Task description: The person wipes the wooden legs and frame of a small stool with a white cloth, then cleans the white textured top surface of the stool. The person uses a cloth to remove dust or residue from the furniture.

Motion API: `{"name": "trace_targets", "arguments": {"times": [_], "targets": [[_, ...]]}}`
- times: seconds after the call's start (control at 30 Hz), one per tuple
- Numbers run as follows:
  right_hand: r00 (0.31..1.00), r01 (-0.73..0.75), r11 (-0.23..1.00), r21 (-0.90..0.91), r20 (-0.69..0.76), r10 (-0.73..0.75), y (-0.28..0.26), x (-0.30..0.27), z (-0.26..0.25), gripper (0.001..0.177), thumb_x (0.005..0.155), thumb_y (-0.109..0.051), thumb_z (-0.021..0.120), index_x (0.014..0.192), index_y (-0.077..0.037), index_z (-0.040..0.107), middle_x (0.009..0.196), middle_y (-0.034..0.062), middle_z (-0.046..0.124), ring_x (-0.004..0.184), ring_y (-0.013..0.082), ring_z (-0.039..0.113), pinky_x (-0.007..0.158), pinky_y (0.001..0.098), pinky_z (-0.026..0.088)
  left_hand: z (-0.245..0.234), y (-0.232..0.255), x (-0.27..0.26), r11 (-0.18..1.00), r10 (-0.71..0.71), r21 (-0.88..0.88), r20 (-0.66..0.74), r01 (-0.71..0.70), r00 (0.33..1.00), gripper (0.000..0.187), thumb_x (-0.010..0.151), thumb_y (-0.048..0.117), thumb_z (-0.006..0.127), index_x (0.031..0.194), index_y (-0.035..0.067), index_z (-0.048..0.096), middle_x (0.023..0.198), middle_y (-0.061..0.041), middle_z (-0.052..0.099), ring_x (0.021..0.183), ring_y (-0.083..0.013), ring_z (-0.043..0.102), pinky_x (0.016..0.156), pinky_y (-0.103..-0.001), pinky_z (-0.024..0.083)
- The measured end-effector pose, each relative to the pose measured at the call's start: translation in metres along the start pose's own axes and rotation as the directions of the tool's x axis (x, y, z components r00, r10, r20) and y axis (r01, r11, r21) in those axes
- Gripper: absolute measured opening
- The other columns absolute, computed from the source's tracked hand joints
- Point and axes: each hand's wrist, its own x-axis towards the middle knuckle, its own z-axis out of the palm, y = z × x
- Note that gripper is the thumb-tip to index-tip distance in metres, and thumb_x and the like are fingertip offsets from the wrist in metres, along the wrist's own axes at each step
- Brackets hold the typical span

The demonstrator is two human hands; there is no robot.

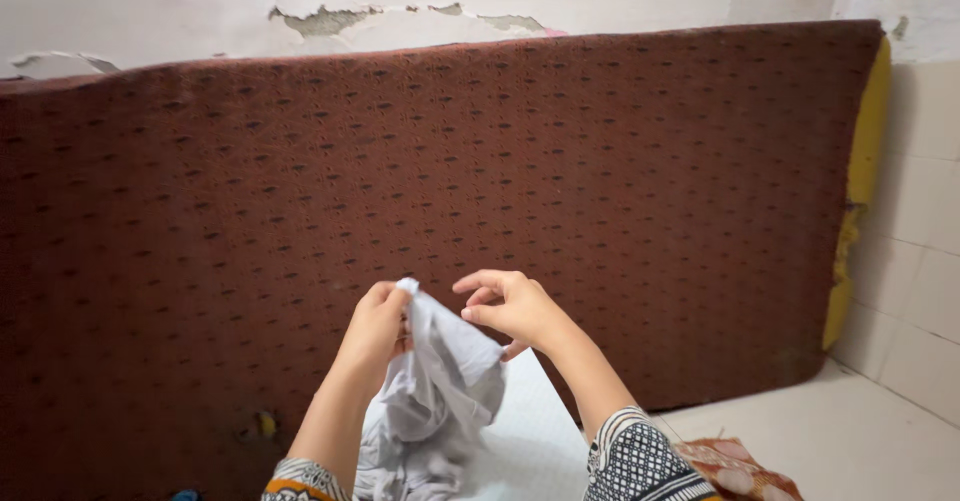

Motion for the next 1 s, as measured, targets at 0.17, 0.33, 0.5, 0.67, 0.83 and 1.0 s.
{"name": "trace_targets", "arguments": {"times": [0.17,0.33,0.5,0.67,0.83,1.0], "targets": [[0.999,0.026,0.999,-0.019,-0.020,-0.026,-0.025,-0.001,0.000,0.063,0.086,-0.021,0.072,0.145,-0.034,0.053,0.132,0.0062,0.065,0.115,0.0265,0.068,0.067,0.0487,0.070,0.020,0.052,-0.032,0.997,0.001,-0.076,0.035,0.002,0.999,0.078,0.084,-0.004,0.068,0.149,0.006,0.026,0.113,-0.015,0.064,0.088,-0.0232,0.069,0.077,-0.039,0.065],[0.999,-0.007,0.998,0.059,0.043,0.004,-0.037,-0.010,0.004,0.083,0.087,-0.010,0.066,0.155,-0.042,0.031,0.135,0.0100,0.062,0.117,0.0324,0.066,0.066,0.0549,0.068,0.043,0.066,-0.052,0.979,0.006,-0.203,-0.042,-0.014,0.999,0.088,0.087,-0.005,0.064,0.155,0.015,0.012,0.111,-0.019,0.061,0.090,-0.0268,0.069,0.083,-0.037,0.064],[0.996,-0.087,0.985,0.148,0.001,0.088,-0.048,-0.012,0.003,0.098,0.082,0.009,0.050,0.158,-0.045,0.019,0.138,0.0134,0.059,0.109,0.0391,0.072,0.065,0.0553,0.070,0.037,0.064,-0.042,0.956,0.185,-0.257,0.152,-0.142,0.971,0.053,0.087,-0.004,0.063,0.139,-0.008,0.051,0.107,-0.017,0.064,0.094,-0.0243,0.071,0.087,-0.033,0.063],[0.949,0.017,0.902,-0.432,-0.276,-0.150,-0.050,-0.004,0.017,0.073,0.085,-0.002,0.060,0.147,-0.037,0.043,0.119,0.0211,0.069,0.106,0.0423,0.067,0.084,0.0521,0.056,0.027,0.069,-0.042,0.941,0.335,-0.142,0.298,-0.306,0.894,0.045,0.079,-0.004,0.063,0.125,0.000,0.065,0.108,-0.010,0.075,0.100,-0.0168,0.073,0.091,-0.031,0.060],[0.815,-0.109,0.905,-0.411,-0.558,-0.155,-0.049,0.007,0.007,0.035,0.094,-0.005,0.053,0.119,-0.024,0.067,0.092,0.0163,0.075,0.090,0.0360,0.074,0.078,0.0498,0.059,0.024,0.062,-0.061,0.427,0.591,0.726,0.228,-0.540,0.774,0.023,0.078,0.015,0.077,0.100,0.007,0.073,0.098,-0.010,0.068,0.092,-0.0264,0.070,0.085,-0.039,0.057],[0.789,-0.071,0.938,-0.340,-0.594,-0.156,-0.030,0.003,-0.022,0.031,0.093,-0.003,0.053,0.104,-0.021,0.075,0.085,0.0150,0.076,0.082,0.0324,0.074,0.078,0.0476,0.058,0.012,0.037,-0.055,0.114,0.523,0.889,0.327,-0.444,0.788,0.020,0.079,0.025,0.077,0.088,0.008,0.075,0.100,-0.009,0.063,0.104,-0.0293,0.062,0.089,-0.044,0.054]]}}
